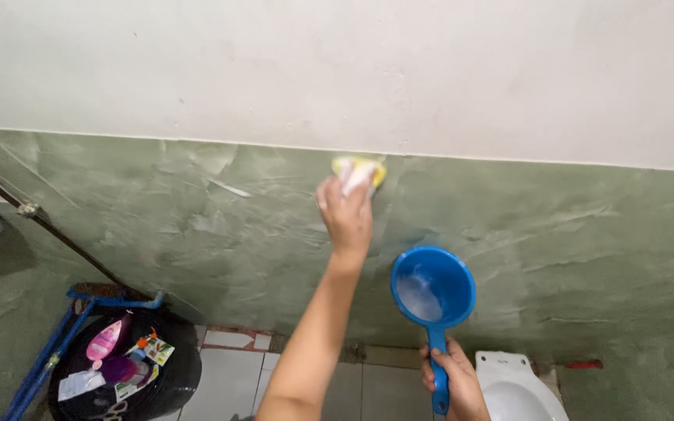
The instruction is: The person is cleaning the tiled wall in a bathroom using a sponge and soapy water from a blue bucket.
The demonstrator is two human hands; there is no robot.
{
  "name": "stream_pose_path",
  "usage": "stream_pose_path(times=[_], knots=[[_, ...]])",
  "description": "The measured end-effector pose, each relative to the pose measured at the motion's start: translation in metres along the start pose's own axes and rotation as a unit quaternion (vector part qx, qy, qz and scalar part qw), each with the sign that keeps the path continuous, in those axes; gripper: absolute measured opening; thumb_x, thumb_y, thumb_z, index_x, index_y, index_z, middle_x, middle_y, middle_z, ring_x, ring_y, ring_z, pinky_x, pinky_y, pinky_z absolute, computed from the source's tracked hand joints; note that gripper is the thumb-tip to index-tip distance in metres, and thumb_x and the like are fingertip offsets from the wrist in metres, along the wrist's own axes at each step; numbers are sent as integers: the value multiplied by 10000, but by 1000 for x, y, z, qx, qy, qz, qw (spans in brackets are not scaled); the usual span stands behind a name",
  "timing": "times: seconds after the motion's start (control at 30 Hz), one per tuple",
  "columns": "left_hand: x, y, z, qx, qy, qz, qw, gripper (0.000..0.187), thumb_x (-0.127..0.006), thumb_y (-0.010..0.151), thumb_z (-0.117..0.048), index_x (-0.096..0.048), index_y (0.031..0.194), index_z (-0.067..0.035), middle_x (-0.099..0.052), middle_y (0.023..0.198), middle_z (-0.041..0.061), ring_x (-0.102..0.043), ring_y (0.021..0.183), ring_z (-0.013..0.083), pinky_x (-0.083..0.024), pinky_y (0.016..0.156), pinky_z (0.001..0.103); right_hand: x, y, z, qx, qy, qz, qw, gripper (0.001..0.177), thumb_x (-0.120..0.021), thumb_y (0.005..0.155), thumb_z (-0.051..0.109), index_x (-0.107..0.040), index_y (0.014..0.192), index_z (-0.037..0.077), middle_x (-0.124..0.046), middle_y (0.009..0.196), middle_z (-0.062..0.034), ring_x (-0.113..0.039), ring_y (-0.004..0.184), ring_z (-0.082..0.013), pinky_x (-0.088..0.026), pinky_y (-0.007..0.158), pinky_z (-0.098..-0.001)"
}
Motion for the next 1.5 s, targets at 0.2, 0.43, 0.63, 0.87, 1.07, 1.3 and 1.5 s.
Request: stream_pose_path(times=[0.2,0.43,0.63,0.87,1.07,1.3,1.5], knots=[[-25,-85,27,-81,32,24,996,133,-812,893,-121,-744,1007,-105,-632,1185,146,-599,1106,365,-481,984,535,-2,-11,9,-47,-6,-47,998,256,-516,943,126,-522,1181,32,-566,848,-105,-492,590,-166,-390,490,-338],[-47,-195,59,-9,-7,141,990,156,-688,853,-66,-736,982,-139,-647,1080,137,-620,1128,381,-492,983,576,-4,-11,9,-20,-13,-27,999,251,-521,944,119,-524,1165,-1,-592,868,-109,-502,600,-165,-402,487,-332],[-14,-67,32,45,34,72,996,122,-794,848,-150,-752,958,-115,-634,1120,140,-587,1090,348,-450,966,574,-9,-5,-2,-21,18,4,1000,240,-521,928,94,-494,1153,15,-620,914,-109,-507,598,-168,-400,489,-328],[-27,-152,76,-42,67,75,994,110,-756,901,-173,-757,1010,-158,-640,1240,132,-593,1181,333,-463,1018,551,-15,9,-13,-26,-10,34,999,260,-524,974,112,-528,1194,-26,-542,812,-156,-478,553,-191,-397,470,-334],[-24,-176,108,35,111,150,982,77,-730,881,-162,-735,951,-130,-669,1152,161,-623,1105,356,-508,906,528,-26,14,-10,-27,-2,17,999,270,-522,929,111,-529,1182,15,-573,759,-120,-484,535,-185,-383,454,-342],[63,3,64,81,52,-16,995,258,-745,864,-51,-755,1116,-103,-608,1271,198,-568,1155,400,-508,945,508,-23,35,-36,-45,-8,55,997,250,-541,991,150,-512,1149,-40,-504,708,-152,-490,538,-192,-406,460,-338],[3,-136,112,29,112,78,990,269,-750,840,-86,-737,1102,-146,-563,1243,184,-545,1194,446,-496,1035,581,-52,15,-24,-72,-7,0,997,283,-527,919,89,-502,1196,37,-612,915,-132,-508,590,-180,-403,472,-355]])
Point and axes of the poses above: each hand's wrist, its own y-axis towards the middle knuckle, its own x-axis out of the back of the hand, z = x × y, the point moved 10 cm from there along y, towards the middle knuckle
